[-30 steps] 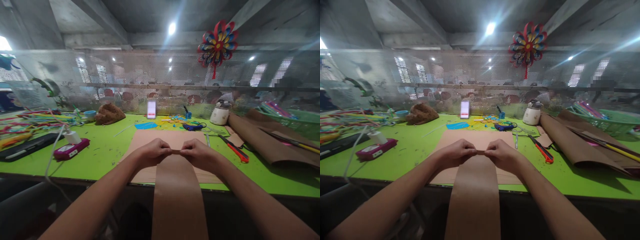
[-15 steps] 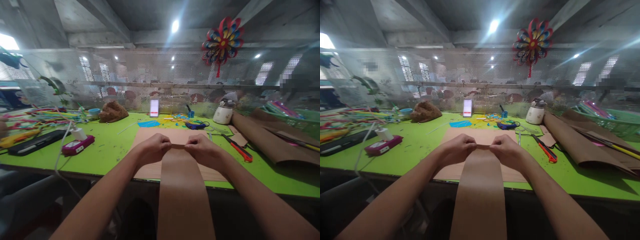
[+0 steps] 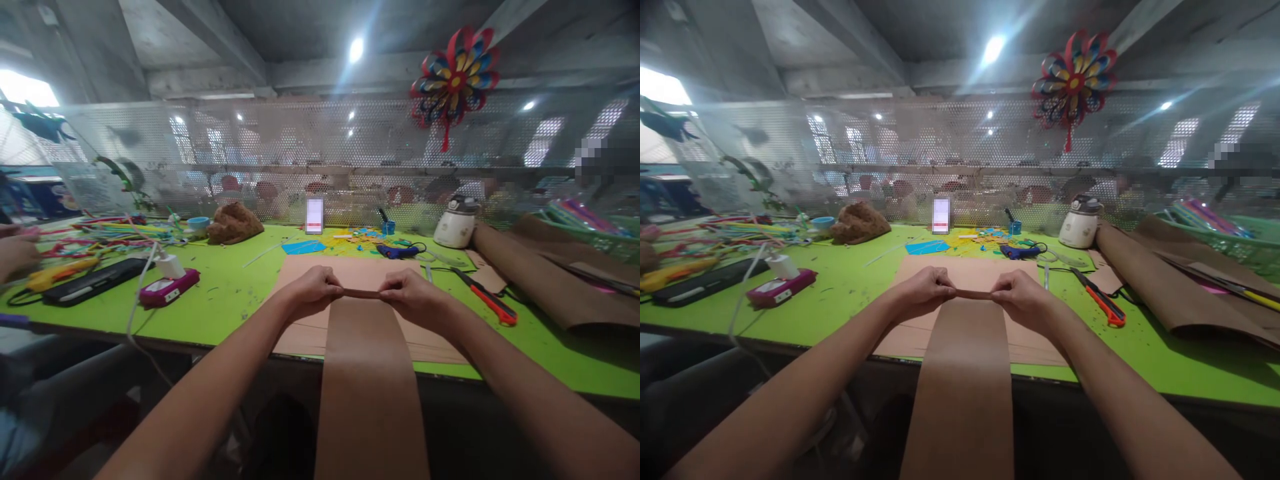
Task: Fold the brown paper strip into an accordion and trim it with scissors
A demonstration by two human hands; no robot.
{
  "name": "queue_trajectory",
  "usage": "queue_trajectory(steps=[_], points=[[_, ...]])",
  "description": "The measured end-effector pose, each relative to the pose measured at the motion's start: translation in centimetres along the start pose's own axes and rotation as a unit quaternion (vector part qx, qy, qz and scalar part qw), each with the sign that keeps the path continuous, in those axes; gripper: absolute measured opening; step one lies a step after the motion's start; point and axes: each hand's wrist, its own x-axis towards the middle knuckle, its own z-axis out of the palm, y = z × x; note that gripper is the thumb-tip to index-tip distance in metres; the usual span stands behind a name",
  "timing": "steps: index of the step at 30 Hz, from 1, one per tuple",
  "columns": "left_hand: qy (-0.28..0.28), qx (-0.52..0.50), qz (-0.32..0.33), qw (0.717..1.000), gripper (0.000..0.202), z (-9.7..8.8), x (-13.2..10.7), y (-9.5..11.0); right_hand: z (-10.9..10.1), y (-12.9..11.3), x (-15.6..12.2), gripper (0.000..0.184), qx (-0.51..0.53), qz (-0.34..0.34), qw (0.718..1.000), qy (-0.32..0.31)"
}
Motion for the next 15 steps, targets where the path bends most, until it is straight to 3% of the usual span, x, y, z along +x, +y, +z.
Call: queue_trajectory(steps=[3, 7, 15], points=[[0.011, 0.046, 0.017, 0.999, 0.019, -0.01, 0.07, -0.27, -0.59, -0.20, 0.36, 0.014, -0.106, -0.028, 0.994, -0.015], [0.033, 0.058, -0.015, 0.998, 0.015, 0.36, 0.20, -0.72, -0.83, 0.00, 0.57, 0.014, -0.217, -0.063, 0.974, -0.009], [0.036, 0.041, -0.009, 0.998, 0.019, 0.23, 0.30, -0.94, -0.79, 0.57, 0.68, 0.017, -0.206, -0.064, 0.976, 0.008]])
